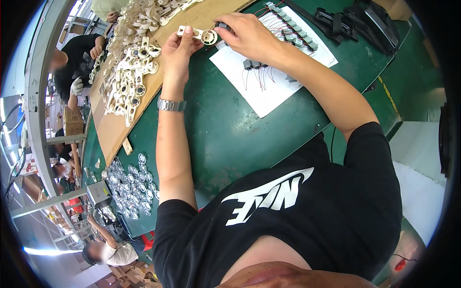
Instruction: Assembling electronic components by manually fitting small speakers and wires into plastic housing units at a factory workstation.
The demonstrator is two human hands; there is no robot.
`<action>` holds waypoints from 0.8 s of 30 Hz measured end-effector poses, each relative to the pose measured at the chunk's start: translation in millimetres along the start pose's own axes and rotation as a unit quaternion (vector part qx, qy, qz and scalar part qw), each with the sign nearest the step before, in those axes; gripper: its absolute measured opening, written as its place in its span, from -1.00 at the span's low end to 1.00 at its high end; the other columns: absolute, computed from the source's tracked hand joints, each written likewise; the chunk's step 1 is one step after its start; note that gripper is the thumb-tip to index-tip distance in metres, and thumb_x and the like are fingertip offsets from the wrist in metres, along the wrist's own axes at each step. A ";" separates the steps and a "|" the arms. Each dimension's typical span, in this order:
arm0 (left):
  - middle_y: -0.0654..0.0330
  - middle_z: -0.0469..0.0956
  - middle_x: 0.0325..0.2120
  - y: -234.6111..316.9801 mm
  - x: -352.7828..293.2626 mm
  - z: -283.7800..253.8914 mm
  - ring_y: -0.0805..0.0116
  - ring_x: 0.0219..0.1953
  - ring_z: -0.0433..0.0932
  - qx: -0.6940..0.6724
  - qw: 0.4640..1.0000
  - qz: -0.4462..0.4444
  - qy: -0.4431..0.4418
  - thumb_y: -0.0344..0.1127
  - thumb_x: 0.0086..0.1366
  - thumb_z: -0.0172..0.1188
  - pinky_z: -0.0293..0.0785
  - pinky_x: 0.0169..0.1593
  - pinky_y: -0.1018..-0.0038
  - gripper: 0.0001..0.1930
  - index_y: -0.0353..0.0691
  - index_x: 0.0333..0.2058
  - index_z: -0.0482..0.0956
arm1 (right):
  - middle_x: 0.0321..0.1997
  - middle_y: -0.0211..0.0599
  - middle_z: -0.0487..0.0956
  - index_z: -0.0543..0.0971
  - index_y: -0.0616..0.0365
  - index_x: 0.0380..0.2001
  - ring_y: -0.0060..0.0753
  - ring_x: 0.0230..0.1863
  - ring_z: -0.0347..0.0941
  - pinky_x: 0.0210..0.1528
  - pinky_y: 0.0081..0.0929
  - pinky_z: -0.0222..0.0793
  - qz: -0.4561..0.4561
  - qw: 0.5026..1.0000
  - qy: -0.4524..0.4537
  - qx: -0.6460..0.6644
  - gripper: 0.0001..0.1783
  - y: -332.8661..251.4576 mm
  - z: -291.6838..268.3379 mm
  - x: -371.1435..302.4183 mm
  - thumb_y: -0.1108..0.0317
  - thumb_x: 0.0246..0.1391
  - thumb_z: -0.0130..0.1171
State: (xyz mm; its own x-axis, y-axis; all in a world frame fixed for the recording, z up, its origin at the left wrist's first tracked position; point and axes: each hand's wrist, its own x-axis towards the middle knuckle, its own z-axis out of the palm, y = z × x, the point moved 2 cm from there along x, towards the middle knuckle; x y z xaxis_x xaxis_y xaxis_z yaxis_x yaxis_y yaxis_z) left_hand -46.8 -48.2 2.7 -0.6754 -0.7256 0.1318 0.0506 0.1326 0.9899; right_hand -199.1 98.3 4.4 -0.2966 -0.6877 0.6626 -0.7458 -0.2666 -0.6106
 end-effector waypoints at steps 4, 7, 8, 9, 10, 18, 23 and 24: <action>0.21 0.60 -0.34 0.4 -0.5 2.2 0.40 -0.28 0.62 -0.018 1.000 -0.006 0.002 -0.13 0.48 0.18 0.66 -0.07 0.37 -0.71 -0.29 -0.21 0.56 | -0.31 0.14 0.63 0.57 0.32 -0.15 0.24 -0.20 0.57 -0.11 0.03 0.49 -0.017 0.999 0.023 -0.022 -0.73 3.0 2.3 -3.5 0.31 0.25 0.11; 0.19 0.62 -0.33 1.6 -0.5 1.5 0.39 -0.28 0.62 -0.074 0.997 -0.014 0.016 -0.13 0.48 0.18 0.66 -0.08 0.37 -0.71 -0.29 -0.21 0.56 | -0.34 0.11 0.62 0.52 0.30 -0.18 0.24 -0.23 0.57 -0.15 0.06 0.48 -0.014 0.998 -0.013 -0.058 -0.76 3.5 3.6 -6.8 0.30 0.28 0.07; 0.19 0.62 -0.33 2.8 -0.7 1.2 0.38 -0.27 0.63 -0.073 0.997 -0.008 0.017 -0.13 0.48 0.17 0.67 -0.08 0.36 -0.71 -0.29 -0.20 0.56 | -0.33 0.11 0.61 0.50 0.28 -0.19 0.24 -0.24 0.56 -0.17 0.07 0.48 -0.001 0.997 -0.030 -0.070 -0.77 2.6 3.6 -7.3 0.31 0.28 0.06; 0.18 0.62 -0.32 3.9 -0.9 1.0 0.37 -0.27 0.63 -0.072 0.997 -0.001 0.018 -0.14 0.48 0.17 0.67 -0.07 0.35 -0.72 -0.29 -0.20 0.56 | -0.33 0.10 0.60 0.47 0.27 -0.20 0.24 -0.25 0.56 -0.18 0.07 0.47 0.012 0.996 -0.048 -0.081 -0.79 2.4 4.0 -7.7 0.31 0.29 0.06; 0.18 0.62 -0.32 4.5 -1.3 1.2 0.37 -0.27 0.63 -0.072 0.997 -0.001 0.018 -0.14 0.48 0.17 0.67 -0.07 0.35 -0.72 -0.29 -0.20 0.56 | -0.33 0.10 0.60 0.47 0.27 -0.20 0.24 -0.25 0.56 -0.18 0.07 0.47 0.012 0.996 -0.048 -0.080 -0.79 3.2 5.1 -8.4 0.31 0.29 0.06; 0.16 0.62 -0.32 7.7 -4.8 9.3 0.33 -0.26 0.63 -0.115 0.993 -0.029 -0.001 -0.13 0.48 0.17 0.66 -0.06 0.31 -0.71 -0.29 -0.19 0.56 | -0.31 0.03 0.55 0.46 0.21 -0.11 0.24 -0.26 0.55 -0.22 0.06 0.48 -0.019 0.996 0.033 -0.078 -0.79 3.7 1.2 -7.5 0.41 0.22 0.13; 0.15 0.62 -0.32 4.8 -4.5 9.4 0.33 -0.26 0.63 -0.106 0.994 -0.028 0.009 -0.12 0.47 0.19 0.66 -0.07 0.31 -0.70 -0.30 -0.20 0.56 | -0.23 -0.01 0.57 0.49 0.21 -0.08 0.21 -0.21 0.54 -0.17 -0.03 0.48 -0.045 0.999 0.003 -0.020 -0.70 -1.0 3.1 -7.5 0.45 0.13 0.25; 0.14 0.62 -0.32 4.5 -4.6 10.3 0.33 -0.27 0.63 -0.102 0.994 -0.026 0.014 -0.12 0.46 0.21 0.66 -0.07 0.33 -0.70 -0.30 -0.20 0.55 | -0.25 -0.01 0.54 0.48 0.19 -0.07 0.23 -0.18 0.53 -0.13 0.03 0.46 -0.031 0.999 -0.016 0.002 -0.70 -2.3 3.1 -7.6 0.45 0.11 0.23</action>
State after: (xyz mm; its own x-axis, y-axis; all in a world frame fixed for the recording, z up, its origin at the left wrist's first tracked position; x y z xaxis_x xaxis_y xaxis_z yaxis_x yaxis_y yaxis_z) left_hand -51.1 -37.3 5.9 -0.6607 -0.7465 0.0796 0.1666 -0.0424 0.9851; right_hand -193.3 102.0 -0.6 -0.2316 -0.6907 0.6850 -0.7595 -0.3116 -0.5710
